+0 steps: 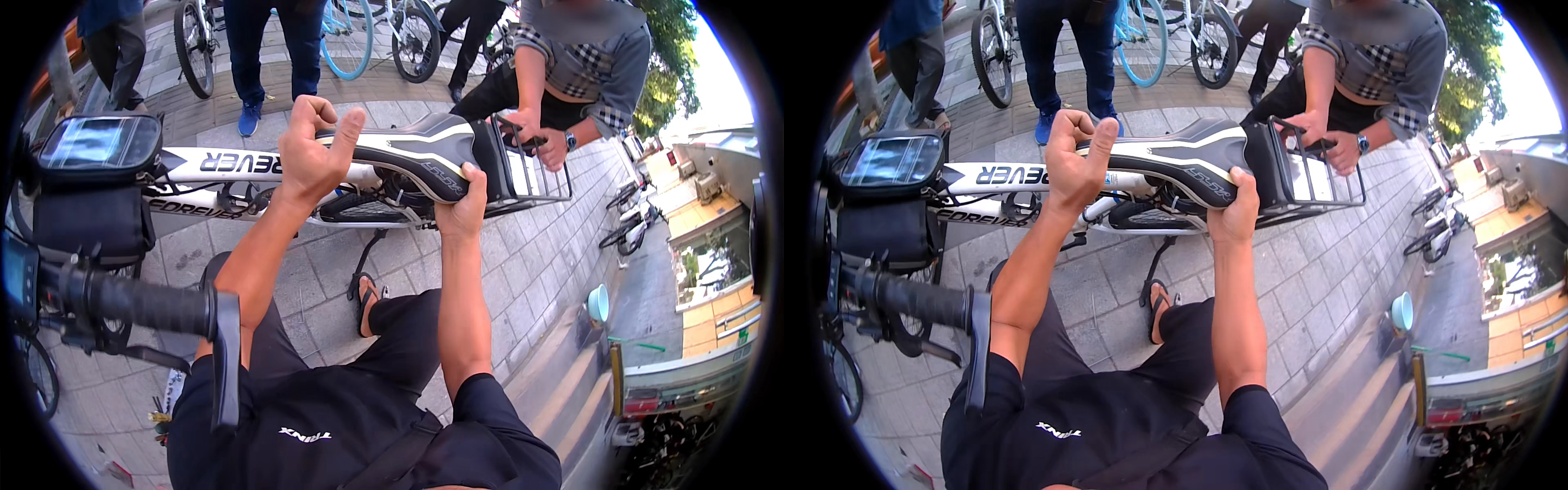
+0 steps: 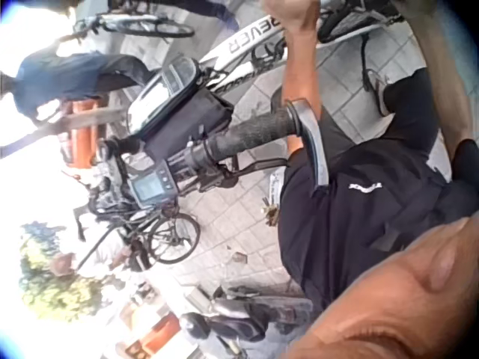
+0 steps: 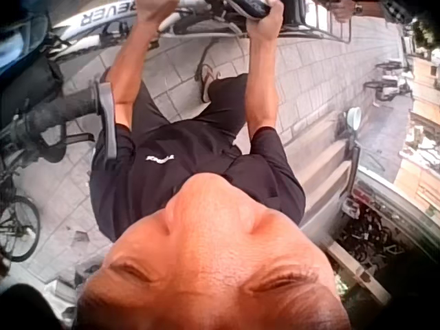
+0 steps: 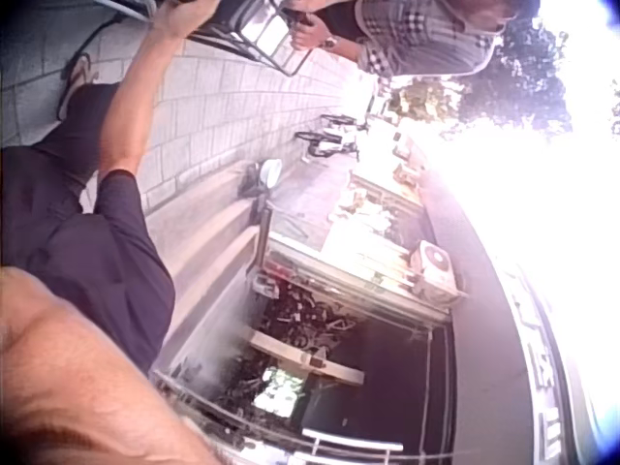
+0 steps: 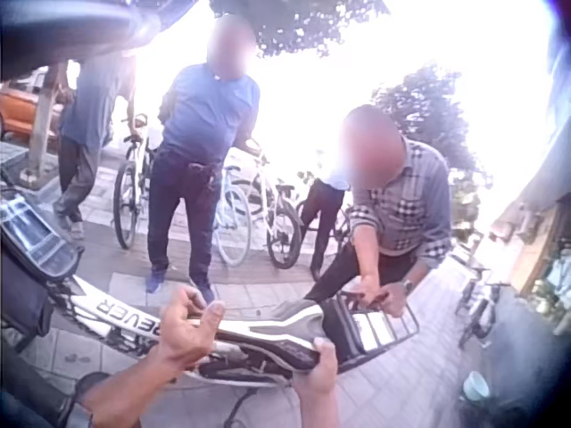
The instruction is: The person sits on the sidewalk and uses a wrench to loosen the bolt on the bicycle seat post. They adjust the seat height and angle, then remove the seat entirely from the frame. The person holds the detached seat and inspects it while sitting on the ground.
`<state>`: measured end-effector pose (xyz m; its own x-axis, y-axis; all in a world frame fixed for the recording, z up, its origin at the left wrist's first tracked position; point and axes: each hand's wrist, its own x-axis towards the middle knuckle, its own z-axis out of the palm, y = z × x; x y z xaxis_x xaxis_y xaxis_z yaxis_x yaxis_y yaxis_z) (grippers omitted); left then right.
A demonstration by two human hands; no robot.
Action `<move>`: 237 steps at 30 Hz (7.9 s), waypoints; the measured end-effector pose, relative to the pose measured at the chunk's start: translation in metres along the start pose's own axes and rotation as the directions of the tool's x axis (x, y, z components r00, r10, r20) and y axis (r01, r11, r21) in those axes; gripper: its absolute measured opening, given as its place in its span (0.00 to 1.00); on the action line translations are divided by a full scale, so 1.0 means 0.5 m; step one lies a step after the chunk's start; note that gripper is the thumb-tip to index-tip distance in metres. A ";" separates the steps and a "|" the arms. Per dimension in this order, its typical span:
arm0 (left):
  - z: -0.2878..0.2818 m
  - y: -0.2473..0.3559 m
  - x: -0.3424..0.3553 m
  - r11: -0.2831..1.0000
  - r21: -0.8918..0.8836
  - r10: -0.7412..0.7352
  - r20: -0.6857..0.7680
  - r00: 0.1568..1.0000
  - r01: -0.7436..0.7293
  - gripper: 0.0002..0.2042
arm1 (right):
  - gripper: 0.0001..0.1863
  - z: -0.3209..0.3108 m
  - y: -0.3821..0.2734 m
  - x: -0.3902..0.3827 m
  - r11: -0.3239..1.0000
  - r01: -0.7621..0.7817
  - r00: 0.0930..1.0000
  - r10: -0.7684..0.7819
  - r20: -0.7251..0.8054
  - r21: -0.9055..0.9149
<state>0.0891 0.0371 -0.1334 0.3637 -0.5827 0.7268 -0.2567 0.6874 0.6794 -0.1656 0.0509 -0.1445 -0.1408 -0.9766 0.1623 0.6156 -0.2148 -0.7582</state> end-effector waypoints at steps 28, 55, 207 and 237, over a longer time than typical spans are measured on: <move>-0.016 0.022 0.017 0.979 -0.055 -0.197 0.003 0.980 0.197 0.20 | 0.19 0.037 0.007 -0.013 1.000 -0.002 0.997 0.001 -0.073 -0.011; -0.012 0.038 -0.005 0.987 0.034 -0.156 0.043 0.987 0.155 0.20 | 0.21 0.033 -0.016 -0.014 0.996 -0.015 0.998 0.009 -0.063 -0.088; -0.143 -0.137 -0.604 0.036 0.439 -0.933 -0.306 0.187 0.898 0.16 | 0.40 0.303 -0.080 0.262 0.231 0.718 0.280 0.767 0.577 -0.657; -0.049 -0.005 -0.357 -0.290 0.047 -0.779 -0.592 -0.207 0.956 0.19 | 0.36 0.312 -0.091 0.289 0.266 0.686 0.232 0.802 0.550 -0.677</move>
<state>0.0465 0.1501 -0.2671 0.6548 -0.1579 -0.7391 0.3796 -0.7769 0.5023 -0.0927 -0.0814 0.0120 0.8875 -0.4030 -0.2233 -0.4583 -0.7223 -0.5179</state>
